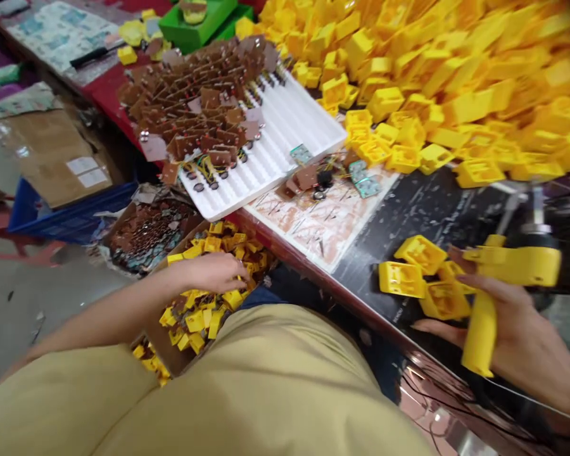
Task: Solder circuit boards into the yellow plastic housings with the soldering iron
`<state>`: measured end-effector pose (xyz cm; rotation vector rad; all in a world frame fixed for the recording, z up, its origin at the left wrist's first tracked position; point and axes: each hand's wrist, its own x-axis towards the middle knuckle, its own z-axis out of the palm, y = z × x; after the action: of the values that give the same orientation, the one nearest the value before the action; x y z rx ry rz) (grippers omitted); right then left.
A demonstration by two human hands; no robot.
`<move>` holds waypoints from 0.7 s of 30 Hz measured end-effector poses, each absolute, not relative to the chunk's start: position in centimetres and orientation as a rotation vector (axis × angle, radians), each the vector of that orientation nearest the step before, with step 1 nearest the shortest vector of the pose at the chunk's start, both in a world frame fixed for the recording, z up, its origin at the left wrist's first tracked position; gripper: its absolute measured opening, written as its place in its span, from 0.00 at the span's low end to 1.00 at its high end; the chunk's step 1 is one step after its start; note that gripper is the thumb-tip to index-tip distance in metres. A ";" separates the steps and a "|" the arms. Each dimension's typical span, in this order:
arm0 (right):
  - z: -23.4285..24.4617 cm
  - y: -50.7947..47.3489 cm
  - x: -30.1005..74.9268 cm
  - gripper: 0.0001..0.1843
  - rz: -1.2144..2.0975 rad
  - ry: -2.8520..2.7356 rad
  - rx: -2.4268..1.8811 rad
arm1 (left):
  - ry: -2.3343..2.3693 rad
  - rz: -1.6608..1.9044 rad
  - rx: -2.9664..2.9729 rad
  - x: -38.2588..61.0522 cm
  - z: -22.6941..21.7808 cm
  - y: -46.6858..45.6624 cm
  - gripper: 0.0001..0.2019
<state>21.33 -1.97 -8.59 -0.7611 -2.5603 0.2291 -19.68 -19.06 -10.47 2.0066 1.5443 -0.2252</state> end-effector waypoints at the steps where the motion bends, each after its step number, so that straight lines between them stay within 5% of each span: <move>1: -8.5 -1.8 21.1 0.34 0.234 -2.569 -0.709 | 1.440 -0.069 2.099 -18.7 -9.7 -18.3 0.12; 6: -8.3 -2.3 19.1 0.35 0.249 -2.576 -0.646 | 1.667 0.661 2.478 -15.2 -6.0 -10.3 0.16; 15: -5.5 -5.8 19.4 0.37 0.167 -2.221 -0.823 | 1.615 0.129 2.711 -10.0 -4.9 4.1 0.16; 21: -7.0 -7.8 21.6 0.31 0.173 -2.237 -0.902 | 1.629 0.263 2.522 -11.1 -1.5 5.5 0.08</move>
<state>21.65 -7.78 -7.00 -0.9020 -2.2369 0.1732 -11.07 5.54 -1.54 2.5217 1.6294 0.2629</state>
